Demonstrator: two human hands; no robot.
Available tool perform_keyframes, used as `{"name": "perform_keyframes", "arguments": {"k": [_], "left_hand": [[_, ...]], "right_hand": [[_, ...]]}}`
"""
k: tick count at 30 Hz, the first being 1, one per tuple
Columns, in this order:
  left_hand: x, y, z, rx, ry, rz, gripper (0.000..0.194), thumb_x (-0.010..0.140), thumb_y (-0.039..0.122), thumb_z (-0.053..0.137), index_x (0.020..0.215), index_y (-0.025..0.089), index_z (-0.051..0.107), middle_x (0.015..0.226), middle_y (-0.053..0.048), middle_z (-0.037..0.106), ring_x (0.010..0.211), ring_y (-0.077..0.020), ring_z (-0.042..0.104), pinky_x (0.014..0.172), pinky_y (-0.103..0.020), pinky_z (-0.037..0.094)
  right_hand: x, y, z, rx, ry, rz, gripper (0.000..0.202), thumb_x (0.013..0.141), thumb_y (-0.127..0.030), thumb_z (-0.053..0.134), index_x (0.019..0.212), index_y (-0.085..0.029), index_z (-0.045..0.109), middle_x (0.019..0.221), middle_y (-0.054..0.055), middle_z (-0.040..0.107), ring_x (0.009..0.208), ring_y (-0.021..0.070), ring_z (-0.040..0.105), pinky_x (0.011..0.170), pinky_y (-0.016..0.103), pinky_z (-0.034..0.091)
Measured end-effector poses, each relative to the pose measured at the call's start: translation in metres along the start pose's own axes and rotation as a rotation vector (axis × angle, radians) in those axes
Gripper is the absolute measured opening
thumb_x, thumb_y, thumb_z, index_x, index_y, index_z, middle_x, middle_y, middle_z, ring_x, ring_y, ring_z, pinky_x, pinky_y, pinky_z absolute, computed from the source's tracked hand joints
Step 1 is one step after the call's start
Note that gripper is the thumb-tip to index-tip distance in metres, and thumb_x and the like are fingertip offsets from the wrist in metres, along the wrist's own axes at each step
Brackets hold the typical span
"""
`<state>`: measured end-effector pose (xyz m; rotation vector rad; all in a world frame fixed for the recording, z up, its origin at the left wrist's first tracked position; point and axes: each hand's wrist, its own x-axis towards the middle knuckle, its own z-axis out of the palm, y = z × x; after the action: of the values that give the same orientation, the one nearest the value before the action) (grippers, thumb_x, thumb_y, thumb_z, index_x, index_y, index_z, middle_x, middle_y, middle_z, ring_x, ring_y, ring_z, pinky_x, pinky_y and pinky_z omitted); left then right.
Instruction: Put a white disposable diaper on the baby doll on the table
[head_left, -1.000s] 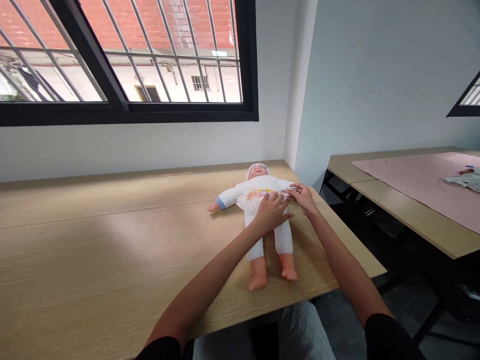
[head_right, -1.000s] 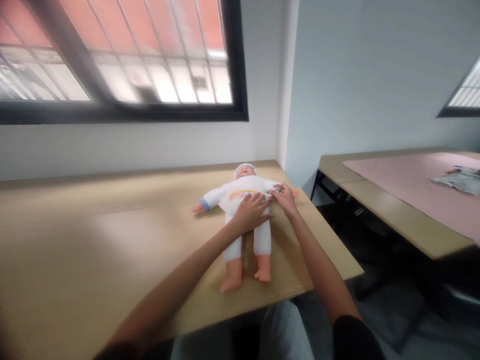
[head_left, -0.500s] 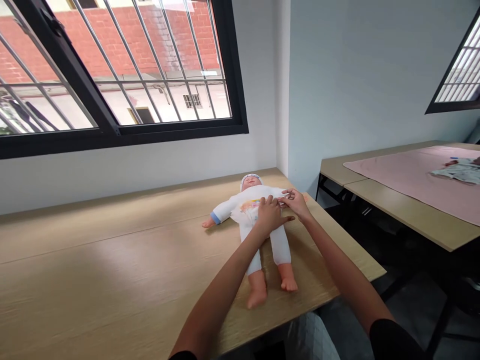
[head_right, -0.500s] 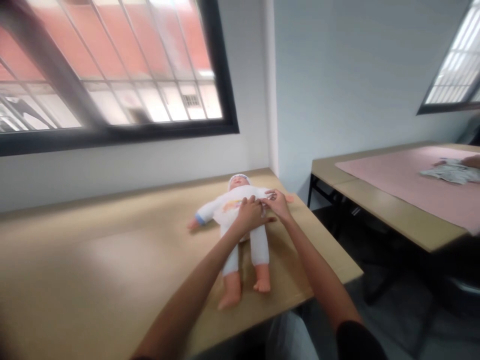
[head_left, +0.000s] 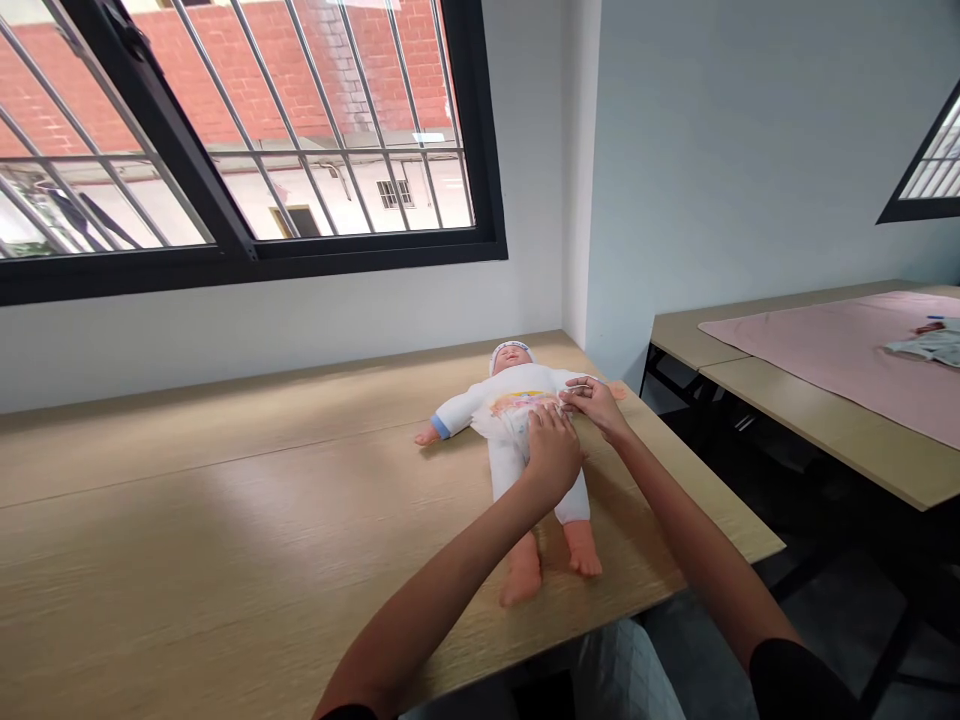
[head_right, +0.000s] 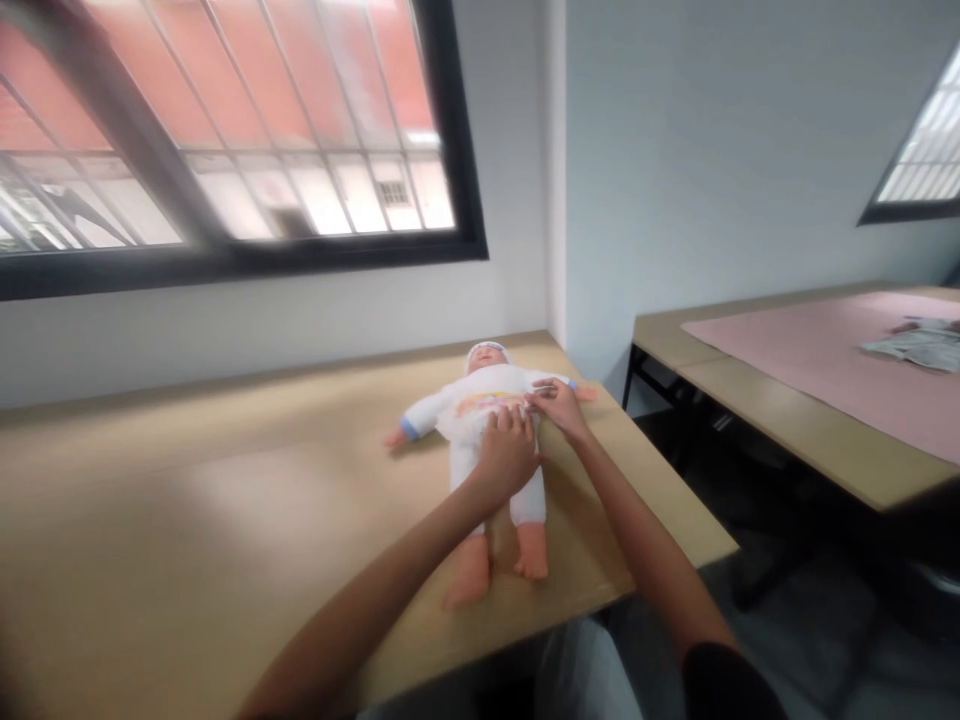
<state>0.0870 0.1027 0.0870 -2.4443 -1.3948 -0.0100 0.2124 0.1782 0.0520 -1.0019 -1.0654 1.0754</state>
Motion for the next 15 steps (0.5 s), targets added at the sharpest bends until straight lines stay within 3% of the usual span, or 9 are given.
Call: {"name": "perform_keyframes", "arguments": {"k": [9, 12, 15], "left_hand": [[0.001, 0.008, 0.007, -0.026, -0.027, 0.017, 0.064, 0.09, 0.049, 0.053, 0.138, 0.006, 0.048, 0.148, -0.022, 0.036, 0.137, -0.0394, 0.035, 0.105, -0.05, 0.034], [0.002, 0.01, 0.007, -0.022, -0.043, 0.013, 0.066, 0.09, 0.048, 0.053, 0.139, 0.005, 0.046, 0.149, -0.023, 0.034, 0.138, -0.0398, 0.033, 0.107, -0.051, 0.033], [0.003, 0.013, 0.009, -0.011, -0.063, -0.007, 0.068, 0.09, 0.05, 0.053, 0.14, 0.004, 0.045, 0.147, -0.025, 0.036, 0.138, -0.0404, 0.033, 0.107, -0.052, 0.033]], "right_hand": [[0.003, 0.01, 0.006, -0.099, 0.172, -0.14, 0.031, 0.058, -0.034, 0.078, 0.073, -0.02, 0.055, 0.069, 0.0, 0.058, 0.069, 0.0167, 0.06, 0.068, 0.035, 0.059], [0.002, 0.014, 0.01, -0.174, 0.163, -0.189, 0.031, 0.061, -0.038, 0.075, 0.074, -0.021, 0.054, 0.07, 0.001, 0.058, 0.069, 0.0174, 0.06, 0.07, 0.035, 0.058], [-0.002, 0.016, 0.017, -0.231, 0.128, -0.245, 0.035, 0.065, -0.044, 0.073, 0.084, -0.021, 0.054, 0.085, 0.004, 0.063, 0.076, 0.017, 0.063, 0.077, 0.034, 0.055]]}}
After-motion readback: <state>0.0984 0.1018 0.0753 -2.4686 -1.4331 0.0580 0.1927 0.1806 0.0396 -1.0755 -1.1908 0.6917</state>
